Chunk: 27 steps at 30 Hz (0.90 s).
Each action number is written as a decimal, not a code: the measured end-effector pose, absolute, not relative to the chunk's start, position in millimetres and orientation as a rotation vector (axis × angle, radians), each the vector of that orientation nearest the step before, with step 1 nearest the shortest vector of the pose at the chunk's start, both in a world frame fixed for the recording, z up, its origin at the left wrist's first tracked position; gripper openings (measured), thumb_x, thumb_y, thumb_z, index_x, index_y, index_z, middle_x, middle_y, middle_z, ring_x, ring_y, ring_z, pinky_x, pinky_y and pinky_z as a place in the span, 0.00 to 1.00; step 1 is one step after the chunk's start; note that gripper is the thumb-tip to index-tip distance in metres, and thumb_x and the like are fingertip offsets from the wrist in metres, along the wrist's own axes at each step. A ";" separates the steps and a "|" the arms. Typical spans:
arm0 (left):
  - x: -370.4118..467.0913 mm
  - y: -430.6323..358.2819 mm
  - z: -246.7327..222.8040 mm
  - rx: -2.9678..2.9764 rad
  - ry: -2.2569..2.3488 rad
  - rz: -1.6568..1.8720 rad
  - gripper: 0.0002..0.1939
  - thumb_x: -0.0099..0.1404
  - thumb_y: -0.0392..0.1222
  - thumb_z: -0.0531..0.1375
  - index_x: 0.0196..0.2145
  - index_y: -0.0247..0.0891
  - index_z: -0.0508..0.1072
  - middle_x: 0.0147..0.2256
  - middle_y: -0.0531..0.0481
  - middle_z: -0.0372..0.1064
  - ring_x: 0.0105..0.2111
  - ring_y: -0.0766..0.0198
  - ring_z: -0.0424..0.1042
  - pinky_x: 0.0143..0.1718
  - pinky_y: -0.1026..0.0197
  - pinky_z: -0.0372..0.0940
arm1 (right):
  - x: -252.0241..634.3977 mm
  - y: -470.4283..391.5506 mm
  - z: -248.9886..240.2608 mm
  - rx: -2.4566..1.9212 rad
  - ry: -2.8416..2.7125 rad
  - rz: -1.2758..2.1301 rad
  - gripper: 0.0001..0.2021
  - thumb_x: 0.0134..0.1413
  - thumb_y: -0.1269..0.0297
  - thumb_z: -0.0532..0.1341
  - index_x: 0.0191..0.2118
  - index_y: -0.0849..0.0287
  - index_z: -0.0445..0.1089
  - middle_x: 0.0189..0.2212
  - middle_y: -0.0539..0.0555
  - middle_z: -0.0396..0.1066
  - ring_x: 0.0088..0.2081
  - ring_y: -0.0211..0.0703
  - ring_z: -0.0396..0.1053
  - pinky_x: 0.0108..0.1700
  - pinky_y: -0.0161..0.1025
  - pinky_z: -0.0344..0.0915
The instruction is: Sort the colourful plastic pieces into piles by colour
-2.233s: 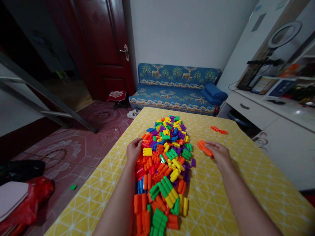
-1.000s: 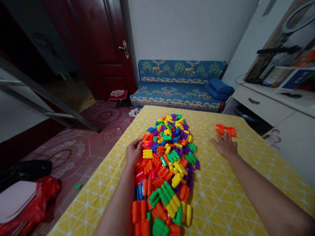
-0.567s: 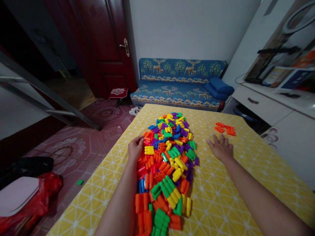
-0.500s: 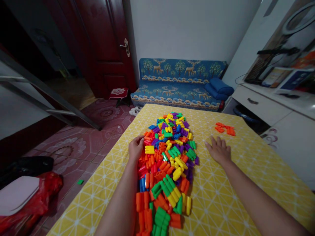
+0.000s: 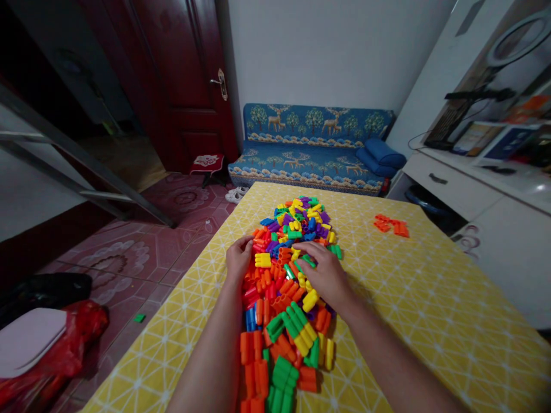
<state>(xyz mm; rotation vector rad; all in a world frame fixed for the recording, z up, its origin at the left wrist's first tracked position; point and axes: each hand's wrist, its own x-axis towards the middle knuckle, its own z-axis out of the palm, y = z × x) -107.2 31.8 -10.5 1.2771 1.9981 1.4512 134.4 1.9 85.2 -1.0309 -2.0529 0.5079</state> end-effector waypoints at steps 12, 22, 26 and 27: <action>-108.2 33.2 -16.1 1.297 1.970 1.476 0.14 0.62 0.44 0.57 0.41 0.39 0.80 0.41 0.46 0.79 0.42 0.56 0.77 0.46 0.57 0.69 | 89.2 9.7 90.7 -1.326 -2.528 0.059 0.14 0.56 0.76 0.58 0.45 0.56 0.75 0.42 0.57 0.71 0.47 0.50 0.66 0.45 0.41 0.65; -107.2 32.7 -14.1 1.295 1.964 1.469 0.14 0.63 0.43 0.57 0.42 0.39 0.79 0.42 0.46 0.79 0.44 0.56 0.76 0.47 0.58 0.68 | 87.2 -6.0 100.2 -1.341 -2.234 0.616 0.07 0.54 0.68 0.61 0.40 0.58 0.72 0.36 0.53 0.76 0.40 0.44 0.73 0.45 0.38 0.65; -106.2 31.2 -10.7 1.301 1.975 1.461 0.14 0.63 0.43 0.57 0.42 0.39 0.79 0.42 0.45 0.79 0.44 0.56 0.76 0.47 0.58 0.68 | 77.0 -10.2 87.4 -1.182 -2.307 0.609 0.19 0.53 0.76 0.58 0.50 0.60 0.71 0.48 0.56 0.74 0.50 0.45 0.71 0.53 0.39 0.64; -106.0 30.8 -9.9 1.301 1.979 1.463 0.14 0.63 0.43 0.57 0.42 0.39 0.79 0.42 0.46 0.79 0.44 0.57 0.77 0.48 0.58 0.68 | 73.3 -11.9 85.0 -1.155 -2.334 0.593 0.20 0.53 0.76 0.57 0.52 0.59 0.70 0.50 0.57 0.73 0.51 0.46 0.71 0.54 0.40 0.64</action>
